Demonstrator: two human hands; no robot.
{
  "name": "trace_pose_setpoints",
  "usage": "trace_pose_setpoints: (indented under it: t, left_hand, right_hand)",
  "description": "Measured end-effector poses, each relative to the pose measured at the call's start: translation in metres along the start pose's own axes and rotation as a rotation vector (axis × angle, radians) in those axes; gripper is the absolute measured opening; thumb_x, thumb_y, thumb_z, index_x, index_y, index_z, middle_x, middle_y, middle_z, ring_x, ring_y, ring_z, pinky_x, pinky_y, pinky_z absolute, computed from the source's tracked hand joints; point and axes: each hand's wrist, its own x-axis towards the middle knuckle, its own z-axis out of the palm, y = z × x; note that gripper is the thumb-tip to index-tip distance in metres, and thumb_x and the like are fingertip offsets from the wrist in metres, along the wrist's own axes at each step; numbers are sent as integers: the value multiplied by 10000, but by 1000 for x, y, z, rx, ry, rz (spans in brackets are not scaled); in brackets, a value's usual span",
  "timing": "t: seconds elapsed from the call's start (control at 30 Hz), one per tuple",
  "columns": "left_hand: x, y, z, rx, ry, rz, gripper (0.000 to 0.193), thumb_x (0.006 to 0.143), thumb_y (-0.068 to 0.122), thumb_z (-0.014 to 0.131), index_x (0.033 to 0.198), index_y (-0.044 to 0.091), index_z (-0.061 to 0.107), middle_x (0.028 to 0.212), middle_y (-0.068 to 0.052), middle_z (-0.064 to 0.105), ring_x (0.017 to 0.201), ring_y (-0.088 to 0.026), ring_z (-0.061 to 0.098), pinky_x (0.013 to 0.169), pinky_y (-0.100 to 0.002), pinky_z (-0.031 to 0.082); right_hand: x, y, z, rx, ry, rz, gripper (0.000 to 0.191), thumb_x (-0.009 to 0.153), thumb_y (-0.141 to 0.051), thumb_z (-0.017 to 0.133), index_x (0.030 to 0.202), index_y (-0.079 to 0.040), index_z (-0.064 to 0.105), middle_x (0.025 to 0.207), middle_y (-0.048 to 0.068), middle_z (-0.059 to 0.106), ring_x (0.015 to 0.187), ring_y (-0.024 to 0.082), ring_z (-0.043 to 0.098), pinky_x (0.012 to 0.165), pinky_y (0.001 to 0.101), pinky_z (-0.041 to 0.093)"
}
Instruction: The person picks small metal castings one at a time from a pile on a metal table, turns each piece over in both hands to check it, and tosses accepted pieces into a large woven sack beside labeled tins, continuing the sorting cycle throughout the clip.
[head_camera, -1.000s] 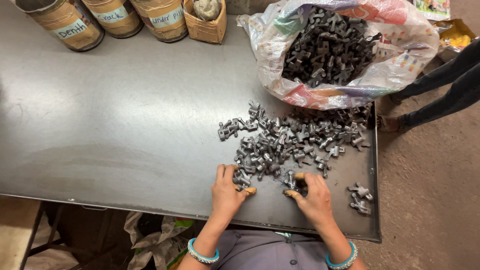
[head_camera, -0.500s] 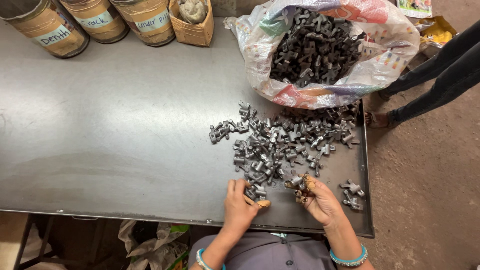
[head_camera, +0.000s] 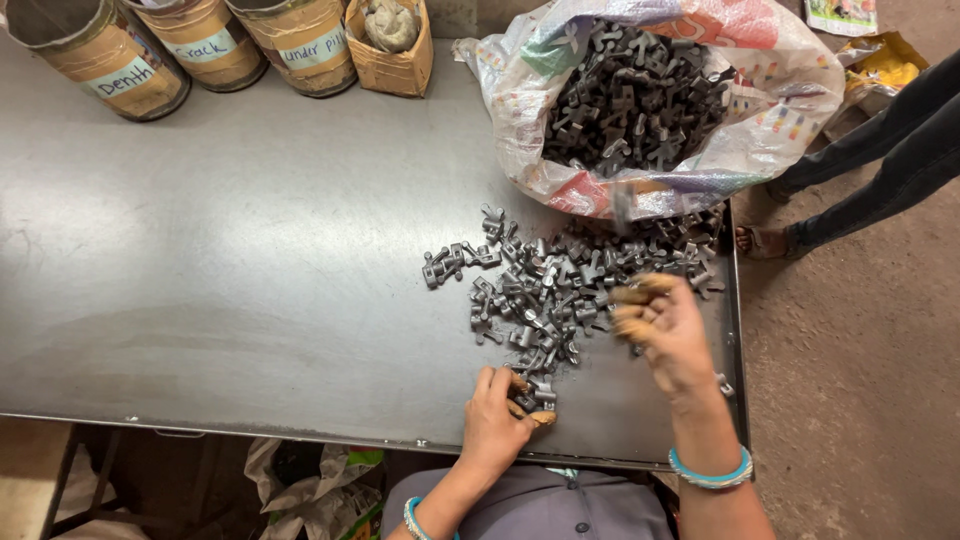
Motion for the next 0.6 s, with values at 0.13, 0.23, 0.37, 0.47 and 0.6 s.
trace_pose_setpoints:
  t: [0.13, 0.23, 0.37, 0.47, 0.6]
  left_hand:
    - [-1, 0, -3, 118, 71, 131, 489, 644, 137, 932, 1001, 75, 604, 991, -117, 568, 825, -368, 660, 671, -479, 516]
    - [-2, -1, -3, 82, 47, 145, 476, 646, 128, 911, 999, 79, 596, 998, -101, 574, 808, -339, 676, 674, -454, 537]
    - [-1, -2, -1, 93, 44, 187, 473, 628, 134, 937, 957, 68, 603, 976, -112, 574, 786, -357, 655, 655, -470, 517]
    - [1, 0, 5, 95, 24, 208, 460, 637, 135, 940, 939, 62, 600, 958, -112, 578, 778, -356, 653, 648, -472, 513]
    - [5, 2, 10, 107, 2, 209, 461, 637, 124, 938, 930, 55, 589, 953, -114, 582, 763, -364, 651, 644, -475, 508]
  right_hand:
    - [-17, 40, 32, -801, 21, -5, 565, 704, -101, 905, 1175, -53, 597, 965, 128, 710, 737, 155, 678, 671, 289, 573]
    - [-30, 53, 28, -830, 85, 52, 513, 735, -99, 879, 1165, -54, 604, 965, 102, 757, 766, 154, 711, 684, 293, 585]
    - [-41, 47, -9, -779, -10, 132, 442, 764, -29, 727, 1192, -72, 628, 994, 66, 807, 828, 134, 763, 683, 298, 587]
    - [-48, 39, -15, -902, 66, 8, 472, 725, -92, 876, 1138, -59, 650, 1016, 62, 773, 855, 170, 717, 705, 306, 578]
    - [-55, 44, 6, -1164, 54, -277, 618, 589, -133, 947, 1139, -68, 673, 1002, 105, 699, 889, 205, 669, 781, 328, 556]
